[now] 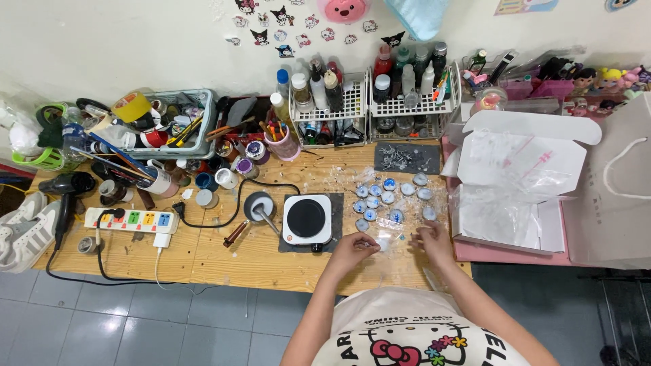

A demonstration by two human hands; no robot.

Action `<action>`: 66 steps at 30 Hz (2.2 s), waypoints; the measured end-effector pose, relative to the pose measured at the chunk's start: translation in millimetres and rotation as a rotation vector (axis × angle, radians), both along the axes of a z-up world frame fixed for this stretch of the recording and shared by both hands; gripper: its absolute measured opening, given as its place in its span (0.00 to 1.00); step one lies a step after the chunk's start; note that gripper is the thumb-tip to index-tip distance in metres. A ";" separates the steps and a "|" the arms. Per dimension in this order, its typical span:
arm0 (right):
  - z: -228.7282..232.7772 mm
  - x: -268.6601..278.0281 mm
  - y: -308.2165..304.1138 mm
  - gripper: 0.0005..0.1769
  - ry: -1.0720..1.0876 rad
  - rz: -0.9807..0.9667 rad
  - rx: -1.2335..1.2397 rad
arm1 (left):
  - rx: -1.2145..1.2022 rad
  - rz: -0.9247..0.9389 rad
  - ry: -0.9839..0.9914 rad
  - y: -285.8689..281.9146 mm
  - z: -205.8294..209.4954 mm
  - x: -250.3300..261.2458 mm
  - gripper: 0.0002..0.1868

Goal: Packaging small candles into individual plastic bags and a shipping box.

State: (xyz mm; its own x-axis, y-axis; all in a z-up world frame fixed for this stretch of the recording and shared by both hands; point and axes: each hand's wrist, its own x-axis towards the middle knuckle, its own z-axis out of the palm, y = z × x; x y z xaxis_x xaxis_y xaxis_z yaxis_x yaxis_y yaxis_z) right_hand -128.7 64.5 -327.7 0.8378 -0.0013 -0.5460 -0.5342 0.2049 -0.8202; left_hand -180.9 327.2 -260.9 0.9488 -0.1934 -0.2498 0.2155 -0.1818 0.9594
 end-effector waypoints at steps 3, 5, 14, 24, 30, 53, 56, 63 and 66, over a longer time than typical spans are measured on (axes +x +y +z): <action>-26.6 15.5 -19.0 0.29 -0.032 0.029 -0.239 | -0.014 0.023 -0.012 3.5 -1.2 2.6 0.09; -28.2 20.0 -23.4 0.30 -0.306 0.146 -0.686 | -0.071 0.039 0.004 4.3 -8.8 2.9 0.10; -26.3 41.2 -17.9 0.30 -0.396 0.520 -1.380 | -0.152 0.157 0.065 -3.0 -20.0 10.4 0.16; -17.5 13.6 -30.5 0.26 -0.455 0.318 -1.004 | -0.023 0.197 -0.084 -15.0 -18.1 21.2 0.10; 116.3 -17.1 -36.7 0.29 -0.449 0.431 -0.737 | 0.025 0.194 -0.101 -31.1 5.1 30.0 0.08; 243.1 31.4 4.5 0.37 -1.165 1.086 -1.036 | 0.151 0.089 -0.165 -59.5 92.5 40.1 0.19; 243.4 33.8 1.2 0.37 -1.108 1.128 -0.934 | 0.207 0.072 -0.167 -59.7 109.2 37.8 0.20; 236.0 32.9 -1.0 0.35 -0.996 1.035 -0.830 | 0.333 0.058 -0.162 -63.5 125.7 38.2 0.20; 231.2 33.9 -3.6 0.30 -1.063 1.001 -0.867 | 0.367 0.051 -0.211 -64.5 131.5 37.0 0.19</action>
